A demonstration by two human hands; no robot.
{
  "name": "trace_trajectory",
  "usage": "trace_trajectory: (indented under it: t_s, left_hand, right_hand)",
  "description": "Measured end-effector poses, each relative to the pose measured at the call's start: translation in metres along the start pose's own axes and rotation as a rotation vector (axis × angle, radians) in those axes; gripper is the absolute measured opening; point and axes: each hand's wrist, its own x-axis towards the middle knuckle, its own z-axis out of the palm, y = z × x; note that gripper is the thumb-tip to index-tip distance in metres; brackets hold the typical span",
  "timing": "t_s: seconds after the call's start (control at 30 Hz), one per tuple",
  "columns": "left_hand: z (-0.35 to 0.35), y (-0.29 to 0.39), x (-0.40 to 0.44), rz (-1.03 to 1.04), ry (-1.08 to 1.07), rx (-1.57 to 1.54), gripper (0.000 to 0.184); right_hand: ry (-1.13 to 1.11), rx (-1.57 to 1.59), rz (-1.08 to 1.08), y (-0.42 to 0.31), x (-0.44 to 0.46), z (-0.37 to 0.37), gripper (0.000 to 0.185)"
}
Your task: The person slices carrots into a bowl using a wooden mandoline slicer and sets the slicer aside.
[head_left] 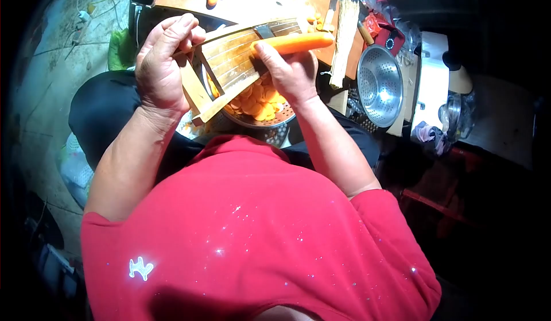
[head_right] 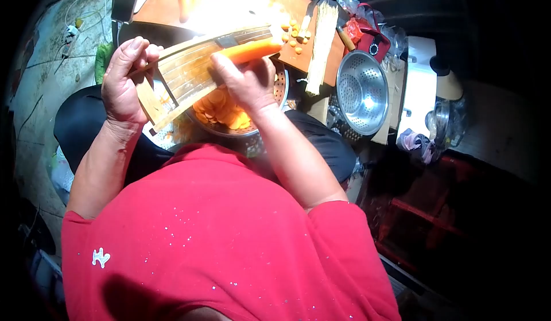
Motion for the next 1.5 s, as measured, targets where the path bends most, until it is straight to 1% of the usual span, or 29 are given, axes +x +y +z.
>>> trace_trajectory:
  t_s: [0.03,0.07,0.1,0.17,0.2,0.27,0.3,0.37,0.4,0.43,0.5,0.53,0.7,0.77,0.8,0.83,0.9,0.97,1.0,1.03,1.1,1.17,1.2,1.23,1.3,1.37,1.4,1.43,1.5]
  left_hand:
    - [0.001,0.000,-0.002,-0.007,0.008,0.008,0.012]
    - [0.001,0.001,-0.001,-0.006,0.013,0.014,0.012]
    - [0.001,0.001,0.000,-0.004,0.011,0.015,0.012]
    - [-0.001,0.000,0.001,-0.002,-0.008,-0.004,0.012]
    - [0.000,0.001,0.001,0.004,-0.009,-0.007,0.012]
    - [0.001,0.001,0.001,-0.004,0.020,-0.009,0.013]
    - [0.000,0.001,0.001,-0.005,0.021,-0.009,0.013]
    - [0.000,0.001,0.004,0.004,0.000,0.000,0.013]
    - [0.000,0.001,0.005,-0.003,0.004,0.003,0.013]
    - [-0.001,0.001,0.006,-0.002,0.004,0.002,0.013]
    - [-0.002,0.001,0.006,-0.005,0.001,-0.003,0.012]
    - [-0.002,0.001,0.005,-0.008,-0.001,-0.003,0.012]
    - [-0.001,0.002,0.005,-0.003,-0.007,0.011,0.012]
    - [-0.002,0.002,0.006,0.000,-0.005,0.015,0.012]
    - [-0.002,0.001,0.006,0.002,-0.006,0.018,0.012]
    - [-0.001,0.001,0.005,0.001,-0.005,0.019,0.012]
    - [0.001,0.002,0.002,0.000,0.012,0.009,0.012]
    - [0.000,0.001,0.002,-0.010,0.008,0.009,0.012]
    - [-0.001,0.001,0.003,-0.011,0.003,0.004,0.012]
    - [-0.002,0.001,0.002,-0.011,0.003,0.005,0.012]
    - [-0.003,0.000,0.003,-0.005,-0.006,-0.004,0.012]
    - [0.000,0.003,0.003,-0.005,0.004,0.008,0.011]
    - [0.000,0.003,0.002,-0.008,0.014,0.025,0.011]
    - [-0.001,0.002,0.002,-0.009,0.017,0.027,0.011]
    - [0.000,0.002,0.000,0.004,0.012,0.026,0.011]
    - [-0.001,0.001,0.002,0.006,0.007,0.018,0.012]
    - [-0.001,0.000,0.001,0.003,0.009,0.010,0.012]
    - [-0.001,0.001,0.001,0.003,0.007,0.009,0.012]
    - [-0.001,0.001,0.001,0.006,0.037,0.030,0.012]
  right_hand:
    - [0.004,0.049,0.064,0.003,0.005,-0.001,0.031]
    - [-0.002,0.083,0.147,0.007,0.011,-0.007,0.036]
    - [0.010,-0.175,0.299,0.026,0.022,-0.014,0.043]
    - [0.078,-0.237,0.241,0.036,0.028,-0.015,0.047]
    - [0.077,-0.239,0.234,0.037,0.029,-0.014,0.047]
    - [0.104,-0.060,0.220,0.039,0.026,-0.013,0.048]
    - [0.103,-0.060,0.221,0.038,0.026,-0.014,0.048]
    - [0.025,-0.104,0.329,0.035,0.028,-0.021,0.050]
    - [0.037,-0.173,0.250,0.017,0.023,-0.024,0.045]
    - [0.037,-0.173,0.248,0.022,0.024,-0.025,0.045]
    - [0.121,0.200,0.151,0.032,0.023,-0.026,0.037]
    - [0.120,0.316,0.222,0.028,0.024,-0.030,0.032]
    - [0.106,0.266,0.142,0.028,0.027,-0.034,0.027]
    - [-0.033,0.206,0.023,0.004,0.016,-0.031,0.028]
    - [-0.072,0.262,-0.024,-0.010,0.005,-0.026,0.028]
    - [-0.070,0.139,-0.122,-0.026,-0.006,-0.020,0.027]
    - [-0.038,-0.007,-0.289,-0.018,-0.009,-0.017,0.029]
    - [0.015,0.119,-0.095,-0.003,0.010,-0.021,0.029]
    - [0.065,-0.062,-0.195,0.016,0.024,-0.026,0.026]
    - [0.109,-0.009,0.051,0.033,0.036,-0.029,0.025]
    - [0.094,-0.063,0.084,0.039,0.042,-0.033,0.022]
    - [0.001,0.259,-0.008,0.001,0.021,-0.020,0.021]
    - [-0.101,0.132,-0.047,-0.031,0.004,-0.018,0.021]
    - [-0.057,0.073,-0.221,-0.032,-0.007,-0.010,0.023]
    - [-0.037,-0.007,-0.202,-0.028,-0.006,-0.011,0.024]
    - [0.033,0.079,-0.143,0.008,0.020,-0.017,0.026]
    - [0.099,-0.073,-0.044,0.012,0.029,-0.019,0.024]
    - [0.092,0.040,0.101,0.017,0.034,-0.022,0.023]
    - [0.067,0.079,-0.077,0.015,0.026,-0.018,0.025]
